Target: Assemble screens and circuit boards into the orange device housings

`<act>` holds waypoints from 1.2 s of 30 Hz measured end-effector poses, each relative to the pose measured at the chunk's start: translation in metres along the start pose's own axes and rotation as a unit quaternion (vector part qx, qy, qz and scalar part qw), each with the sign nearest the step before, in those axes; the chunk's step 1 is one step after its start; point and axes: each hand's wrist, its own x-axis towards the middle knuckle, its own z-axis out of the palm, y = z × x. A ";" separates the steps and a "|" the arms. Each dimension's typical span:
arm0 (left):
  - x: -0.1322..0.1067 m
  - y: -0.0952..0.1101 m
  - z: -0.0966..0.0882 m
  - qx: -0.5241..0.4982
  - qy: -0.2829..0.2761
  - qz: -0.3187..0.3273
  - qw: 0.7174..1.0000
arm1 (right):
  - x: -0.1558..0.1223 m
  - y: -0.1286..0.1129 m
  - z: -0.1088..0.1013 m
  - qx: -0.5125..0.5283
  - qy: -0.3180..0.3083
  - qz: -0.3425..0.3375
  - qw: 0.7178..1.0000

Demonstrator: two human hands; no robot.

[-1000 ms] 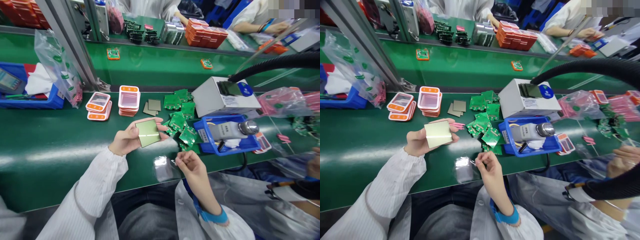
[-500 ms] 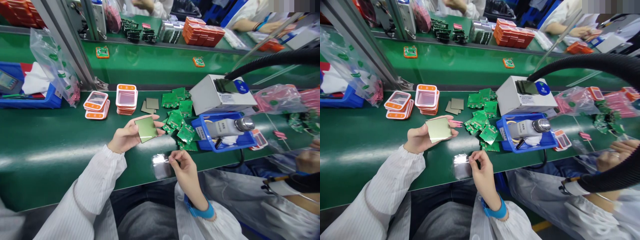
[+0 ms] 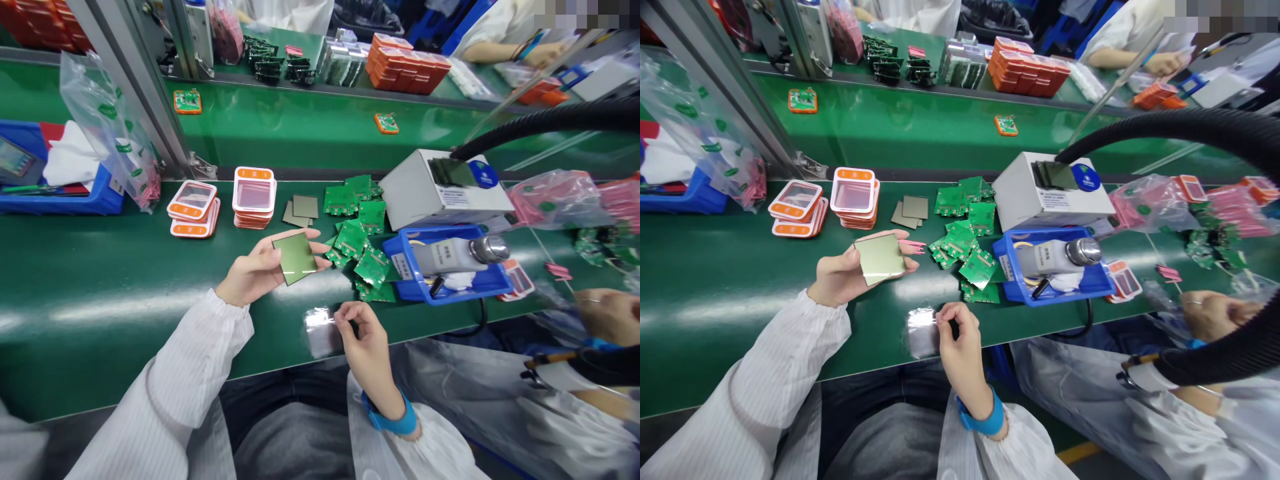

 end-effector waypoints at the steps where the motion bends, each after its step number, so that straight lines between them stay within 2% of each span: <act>1: 0.000 0.000 0.000 0.002 0.000 0.002 1.000 | 0.000 0.000 0.000 -0.006 -0.001 -0.006 1.000; 9: 0.000 -0.001 0.000 0.010 0.002 -0.002 1.000 | -0.006 0.002 0.003 -0.070 0.013 -0.076 0.995; 16: 0.000 -0.001 0.000 0.022 0.011 0.002 1.000 | -0.009 0.001 0.008 -0.157 0.033 -0.161 0.974; 19: 0.000 -0.002 0.000 0.026 0.015 0.000 1.000 | -0.013 0.003 0.011 -0.191 0.079 -0.183 0.961; 21: 0.000 -0.002 -0.001 0.029 0.018 0.002 0.999 | -0.018 0.004 0.011 -0.213 0.125 -0.223 0.943; 22: 0.000 -0.002 -0.001 0.031 0.019 0.004 0.999 | -0.020 0.004 0.010 -0.220 0.127 -0.250 0.934; 23: 0.000 -0.002 -0.001 0.032 0.019 0.004 0.999 | -0.023 0.004 0.009 -0.230 0.099 -0.278 0.927; 25: 0.000 -0.002 -0.001 0.032 0.017 0.002 0.999 | -0.027 0.002 0.008 -0.263 -0.027 -0.309 0.914; 27: 0.000 -0.002 0.000 0.030 0.012 -0.002 0.999 | -0.030 -0.001 0.008 -0.321 -0.157 -0.303 0.884; 28: 0.000 -0.002 0.001 0.029 0.008 -0.004 1.000 | -0.032 -0.002 0.010 -0.350 -0.192 -0.295 0.868; 30: 0.000 -0.002 0.003 0.026 0.000 -0.005 1.000 | -0.036 -0.004 0.014 -0.389 -0.204 -0.281 0.853; 32: 0.000 -0.002 0.006 0.018 0.002 0.000 1.000 | -0.038 -0.006 0.018 -0.402 -0.196 -0.271 0.853; 34: -0.001 -0.002 0.009 0.004 0.014 0.008 1.000 | -0.036 -0.008 0.016 -0.384 -0.203 -0.259 0.863; 36: -0.003 -0.003 0.010 -0.013 0.028 0.016 0.999 | -0.029 -0.012 0.009 -0.322 -0.231 -0.251 0.883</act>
